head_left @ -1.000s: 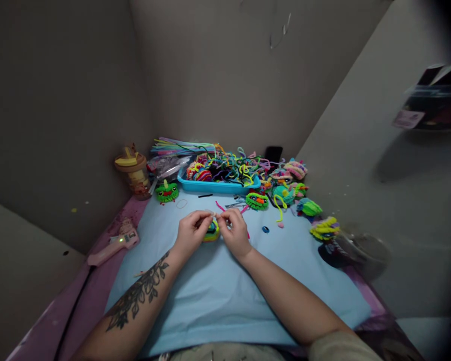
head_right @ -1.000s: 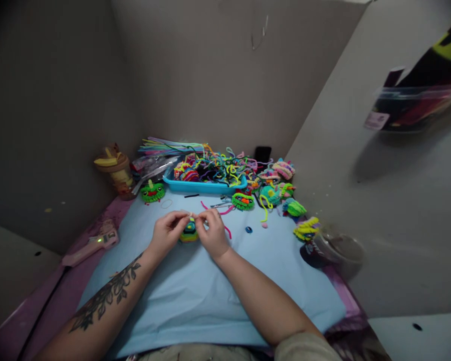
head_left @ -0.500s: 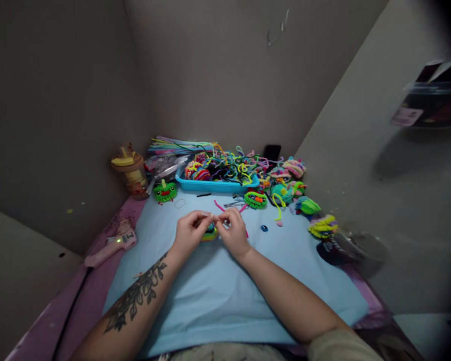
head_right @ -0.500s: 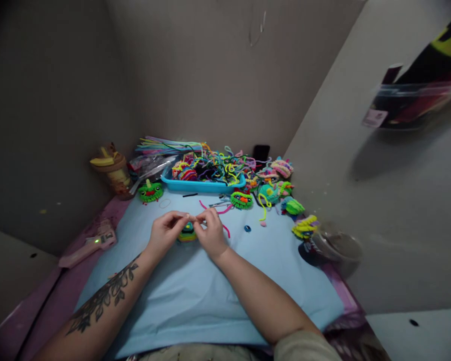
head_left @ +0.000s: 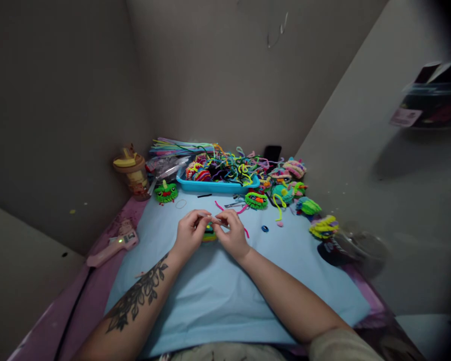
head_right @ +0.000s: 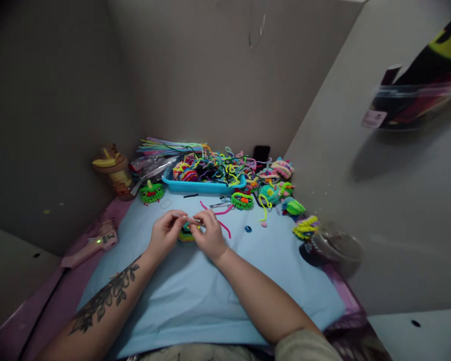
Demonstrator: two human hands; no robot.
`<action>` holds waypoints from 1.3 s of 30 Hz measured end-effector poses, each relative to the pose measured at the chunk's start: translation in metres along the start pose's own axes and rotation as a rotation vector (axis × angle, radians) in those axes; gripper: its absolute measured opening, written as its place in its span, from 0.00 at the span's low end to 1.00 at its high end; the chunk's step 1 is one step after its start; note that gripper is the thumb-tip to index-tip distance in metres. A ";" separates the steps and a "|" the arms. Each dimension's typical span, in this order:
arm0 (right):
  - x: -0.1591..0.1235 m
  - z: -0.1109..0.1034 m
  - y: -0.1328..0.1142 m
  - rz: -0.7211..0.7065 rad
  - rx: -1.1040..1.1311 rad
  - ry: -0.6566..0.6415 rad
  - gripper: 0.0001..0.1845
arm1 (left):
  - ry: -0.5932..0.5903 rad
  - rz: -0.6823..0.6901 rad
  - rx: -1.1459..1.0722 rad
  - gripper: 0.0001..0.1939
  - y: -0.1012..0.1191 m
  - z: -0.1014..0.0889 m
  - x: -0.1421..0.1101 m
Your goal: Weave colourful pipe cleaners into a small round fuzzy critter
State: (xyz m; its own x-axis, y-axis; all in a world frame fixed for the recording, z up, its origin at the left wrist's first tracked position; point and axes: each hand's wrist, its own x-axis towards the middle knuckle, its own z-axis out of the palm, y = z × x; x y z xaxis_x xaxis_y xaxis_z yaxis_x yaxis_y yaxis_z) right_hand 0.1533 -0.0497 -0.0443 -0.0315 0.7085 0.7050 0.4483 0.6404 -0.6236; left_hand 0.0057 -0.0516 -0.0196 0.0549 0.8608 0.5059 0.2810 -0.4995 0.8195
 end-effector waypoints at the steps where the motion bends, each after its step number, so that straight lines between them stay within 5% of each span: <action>1: 0.000 -0.001 0.000 -0.005 0.013 -0.021 0.06 | 0.002 0.013 0.002 0.08 0.000 0.000 0.000; 8: 0.001 -0.003 0.002 -0.061 0.026 -0.093 0.09 | -0.046 0.136 0.027 0.09 0.000 -0.002 0.001; 17: 0.004 -0.005 0.000 0.041 -0.012 0.031 0.05 | 0.029 -0.054 0.005 0.09 -0.005 0.002 0.001; 39: 0.002 0.000 0.006 0.048 -0.077 0.133 0.06 | 0.008 -0.108 0.014 0.10 -0.005 0.005 -0.001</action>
State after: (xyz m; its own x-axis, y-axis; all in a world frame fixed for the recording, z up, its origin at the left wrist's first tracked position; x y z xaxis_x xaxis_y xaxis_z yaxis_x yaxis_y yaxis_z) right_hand 0.1556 -0.0439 -0.0470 0.1079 0.6890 0.7167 0.5135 0.5787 -0.6336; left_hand 0.0090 -0.0492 -0.0254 0.0159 0.9088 0.4170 0.2984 -0.4024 0.8655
